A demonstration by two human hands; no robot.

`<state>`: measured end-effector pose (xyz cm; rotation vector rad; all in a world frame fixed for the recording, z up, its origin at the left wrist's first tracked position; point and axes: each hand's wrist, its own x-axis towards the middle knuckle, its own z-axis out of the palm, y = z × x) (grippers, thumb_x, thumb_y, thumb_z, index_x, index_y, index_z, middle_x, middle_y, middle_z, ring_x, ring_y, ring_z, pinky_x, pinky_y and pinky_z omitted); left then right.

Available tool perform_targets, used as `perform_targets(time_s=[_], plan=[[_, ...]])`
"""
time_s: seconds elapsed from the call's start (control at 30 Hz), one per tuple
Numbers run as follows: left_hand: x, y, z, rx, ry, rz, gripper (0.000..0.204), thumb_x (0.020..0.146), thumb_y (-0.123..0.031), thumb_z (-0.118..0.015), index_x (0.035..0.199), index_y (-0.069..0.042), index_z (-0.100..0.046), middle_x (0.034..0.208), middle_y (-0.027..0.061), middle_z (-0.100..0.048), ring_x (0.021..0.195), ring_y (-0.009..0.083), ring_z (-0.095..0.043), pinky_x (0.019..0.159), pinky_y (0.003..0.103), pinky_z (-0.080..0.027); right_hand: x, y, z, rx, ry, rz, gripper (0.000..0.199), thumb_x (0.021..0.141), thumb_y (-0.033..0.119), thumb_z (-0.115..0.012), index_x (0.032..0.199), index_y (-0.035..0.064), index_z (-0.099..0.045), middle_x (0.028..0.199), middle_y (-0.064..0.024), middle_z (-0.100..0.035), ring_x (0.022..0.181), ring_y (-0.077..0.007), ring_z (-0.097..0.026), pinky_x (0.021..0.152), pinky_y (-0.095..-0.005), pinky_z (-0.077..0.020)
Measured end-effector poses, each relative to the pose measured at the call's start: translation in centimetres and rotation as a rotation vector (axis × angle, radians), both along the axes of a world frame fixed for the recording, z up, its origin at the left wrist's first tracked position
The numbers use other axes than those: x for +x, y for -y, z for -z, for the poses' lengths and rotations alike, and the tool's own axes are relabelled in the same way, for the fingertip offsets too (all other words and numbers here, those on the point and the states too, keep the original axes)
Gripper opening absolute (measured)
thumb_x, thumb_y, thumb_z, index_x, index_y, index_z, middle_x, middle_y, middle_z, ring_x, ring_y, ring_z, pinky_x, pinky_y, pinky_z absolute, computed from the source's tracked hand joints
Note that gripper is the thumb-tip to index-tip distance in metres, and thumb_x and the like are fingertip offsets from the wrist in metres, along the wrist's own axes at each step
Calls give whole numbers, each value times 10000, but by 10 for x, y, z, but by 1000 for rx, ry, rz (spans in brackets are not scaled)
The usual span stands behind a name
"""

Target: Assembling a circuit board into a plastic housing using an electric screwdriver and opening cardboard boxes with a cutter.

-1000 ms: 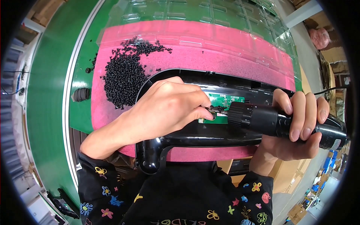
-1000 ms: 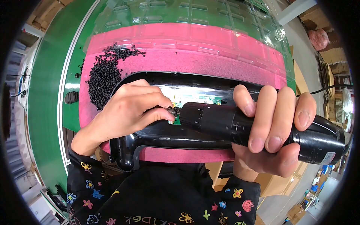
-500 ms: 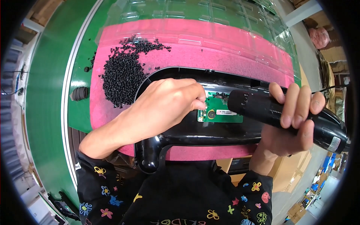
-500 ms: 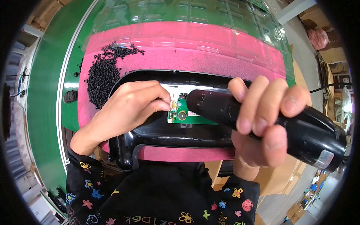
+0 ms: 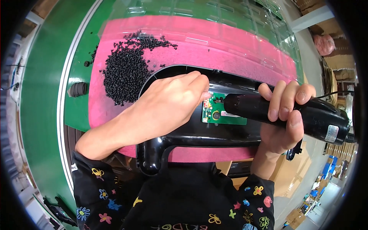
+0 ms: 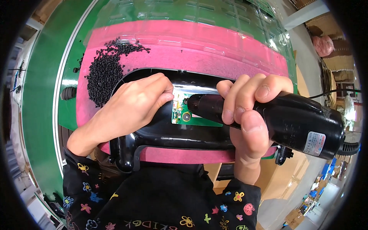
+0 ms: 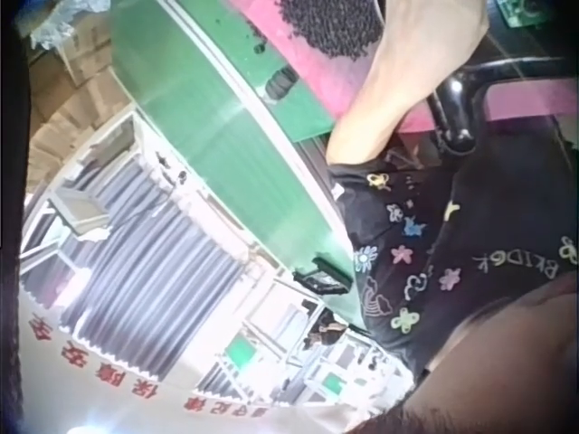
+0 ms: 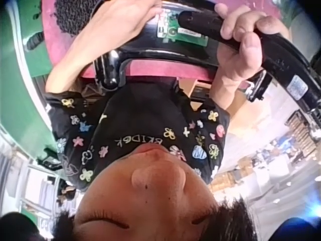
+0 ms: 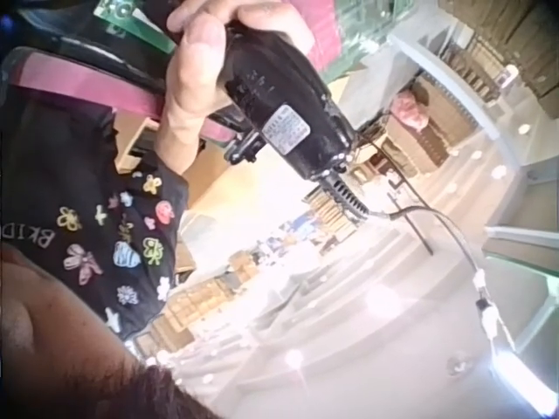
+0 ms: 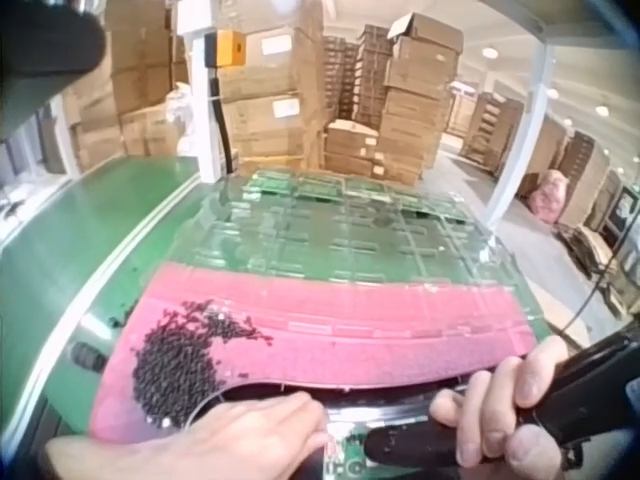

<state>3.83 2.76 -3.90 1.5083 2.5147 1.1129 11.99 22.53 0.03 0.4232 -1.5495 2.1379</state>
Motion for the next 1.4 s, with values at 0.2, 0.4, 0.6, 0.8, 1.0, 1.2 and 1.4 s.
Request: perform_targets(time_s=[0.2,0.4,0.6,0.8,1.0,1.2,1.4], plan=[[0,-1,2,62,35,12,148,837,-75,-602,857,26,-494,781,148,-525,714,355,-554,581,417,-439,-9,11,-2,78,6,33,334,749,82,-649,987,88,-415,682,-25,-457,580,-138,-478,748,-322,-481],[-3,2,2,45,49,-17,133,835,-61,-597,852,26,-498,772,161,-519,704,371,-547,579,425,-434,-26,27,-10,312,116,-101,291,753,156,-637,911,114,-397,663,0,-433,556,-108,-422,659,-278,-400],[-4,2,5,84,40,-27,112,840,-60,-584,865,25,-516,795,167,-539,725,379,-562,594,439,-443,-39,22,-8,446,95,-99,293,756,130,-623,961,85,-419,649,-2,-425,536,-102,-393,658,-311,-413],[-3,5,2,65,34,-25,131,835,-75,-595,877,21,-517,814,157,-555,740,371,-575,601,437,-451,-36,36,-10,332,172,-23,256,780,127,-611,923,95,-402,647,3,-399,543,-98,-378,637,-295,-380],[-5,7,3,24,44,14,165,819,-116,-627,858,7,-526,802,141,-564,733,350,-583,599,421,-462,-36,24,2,92,-2,-154,229,790,64,-609,942,60,-438,658,-33,-468,532,-122,-443,563,-300,-409],[-6,5,1,26,65,30,167,806,-115,-644,806,11,-534,758,126,-563,719,335,-581,599,404,-461,-29,5,-5,-233,-9,-184,133,851,143,-542,952,115,-461,674,29,-412,578,-92,-412,658,-298,-386],[-8,1,3,128,111,108,174,788,-104,-666,814,17,-543,759,120,-585,693,310,-591,594,371,-470,-24,5,-12,-331,-75,-263,133,851,106,-557,921,110,-444,677,48,-426,594,-61,-412,684,-257,-331]])
